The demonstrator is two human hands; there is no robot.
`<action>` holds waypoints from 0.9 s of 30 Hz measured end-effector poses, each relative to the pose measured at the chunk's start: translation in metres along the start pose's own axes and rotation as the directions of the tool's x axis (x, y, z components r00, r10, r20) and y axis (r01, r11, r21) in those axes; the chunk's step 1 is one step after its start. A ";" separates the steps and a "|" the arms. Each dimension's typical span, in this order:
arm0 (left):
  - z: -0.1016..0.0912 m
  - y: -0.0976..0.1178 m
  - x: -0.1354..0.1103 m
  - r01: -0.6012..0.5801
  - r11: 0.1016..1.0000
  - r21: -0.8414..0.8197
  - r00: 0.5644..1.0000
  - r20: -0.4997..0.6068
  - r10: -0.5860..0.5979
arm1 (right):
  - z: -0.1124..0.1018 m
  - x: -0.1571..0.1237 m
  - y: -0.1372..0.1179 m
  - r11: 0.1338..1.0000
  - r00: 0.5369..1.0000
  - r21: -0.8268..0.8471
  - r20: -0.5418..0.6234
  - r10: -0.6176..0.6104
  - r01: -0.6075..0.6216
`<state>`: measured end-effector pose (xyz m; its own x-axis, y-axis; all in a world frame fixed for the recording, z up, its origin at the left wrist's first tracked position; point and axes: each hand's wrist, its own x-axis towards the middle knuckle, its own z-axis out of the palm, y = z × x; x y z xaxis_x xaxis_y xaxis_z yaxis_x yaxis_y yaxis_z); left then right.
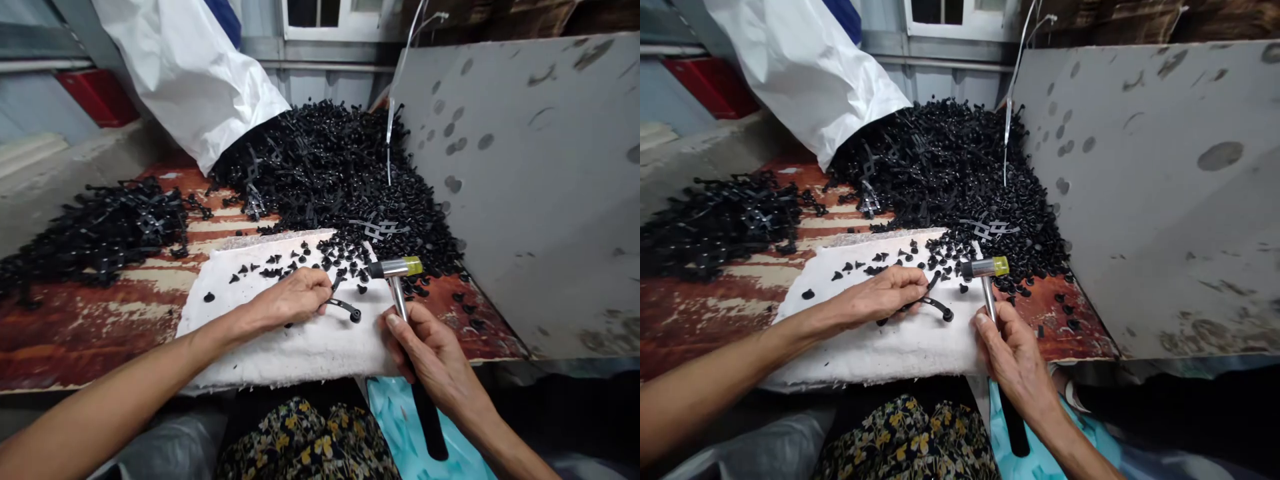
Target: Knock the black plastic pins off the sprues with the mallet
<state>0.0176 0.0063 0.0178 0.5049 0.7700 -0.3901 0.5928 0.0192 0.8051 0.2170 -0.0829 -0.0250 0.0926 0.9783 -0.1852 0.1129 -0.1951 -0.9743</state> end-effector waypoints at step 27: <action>-0.003 0.000 -0.004 0.193 0.954 -0.228 0.980 0.097 -0.175 | -0.006 0.005 0.014 0.959 0.992 0.257 0.017 0.123 -0.123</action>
<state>0.0141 0.0048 0.0207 0.4517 0.6895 -0.5662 0.5198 0.3124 0.7951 0.2253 -0.0812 -0.0383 0.0887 0.9480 -0.3057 -0.1575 -0.2897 -0.9441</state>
